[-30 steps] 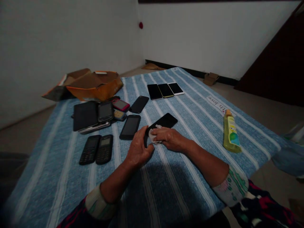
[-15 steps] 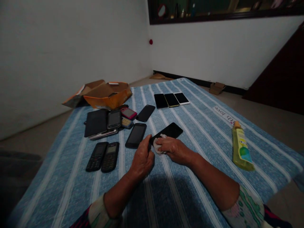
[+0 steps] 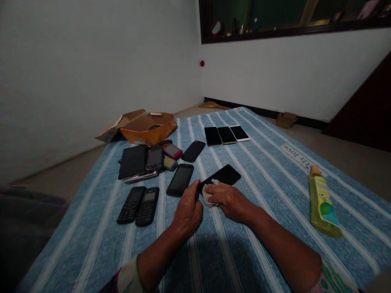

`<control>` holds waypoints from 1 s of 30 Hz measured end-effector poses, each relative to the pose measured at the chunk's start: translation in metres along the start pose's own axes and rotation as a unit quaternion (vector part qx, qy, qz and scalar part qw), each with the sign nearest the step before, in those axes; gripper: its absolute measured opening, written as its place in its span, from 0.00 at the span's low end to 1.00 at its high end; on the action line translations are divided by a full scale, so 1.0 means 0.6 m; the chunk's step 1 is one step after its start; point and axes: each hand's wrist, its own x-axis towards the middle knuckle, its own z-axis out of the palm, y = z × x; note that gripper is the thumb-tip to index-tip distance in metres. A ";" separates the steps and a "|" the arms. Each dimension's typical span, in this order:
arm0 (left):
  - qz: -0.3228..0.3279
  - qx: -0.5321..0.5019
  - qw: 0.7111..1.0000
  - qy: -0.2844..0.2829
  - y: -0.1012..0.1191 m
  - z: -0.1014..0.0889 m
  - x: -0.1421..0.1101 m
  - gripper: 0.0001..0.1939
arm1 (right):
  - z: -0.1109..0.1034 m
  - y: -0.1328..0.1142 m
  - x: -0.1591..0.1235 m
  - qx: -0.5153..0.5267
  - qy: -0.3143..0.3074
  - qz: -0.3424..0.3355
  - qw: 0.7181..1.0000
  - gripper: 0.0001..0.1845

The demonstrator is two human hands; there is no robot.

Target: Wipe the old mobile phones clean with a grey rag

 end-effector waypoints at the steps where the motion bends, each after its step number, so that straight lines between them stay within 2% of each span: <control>1: 0.000 0.000 1.000 0.001 0.000 0.000 -0.001 0.33 | -0.002 0.001 0.000 0.000 0.001 -0.001 1.000 0.12; 14: -0.018 -0.009 1.000 -0.009 0.005 -0.004 -0.002 0.30 | 0.018 -0.014 0.009 -0.014 0.007 -0.025 1.000 0.13; 22: -0.042 -0.009 0.999 -0.013 0.011 -0.003 0.003 0.27 | 0.032 -0.016 0.015 -0.034 0.003 0.022 0.999 0.14; 30: -0.050 -0.019 0.999 -0.012 0.013 -0.003 0.004 0.26 | 0.051 -0.028 0.012 -0.083 0.019 0.036 0.996 0.14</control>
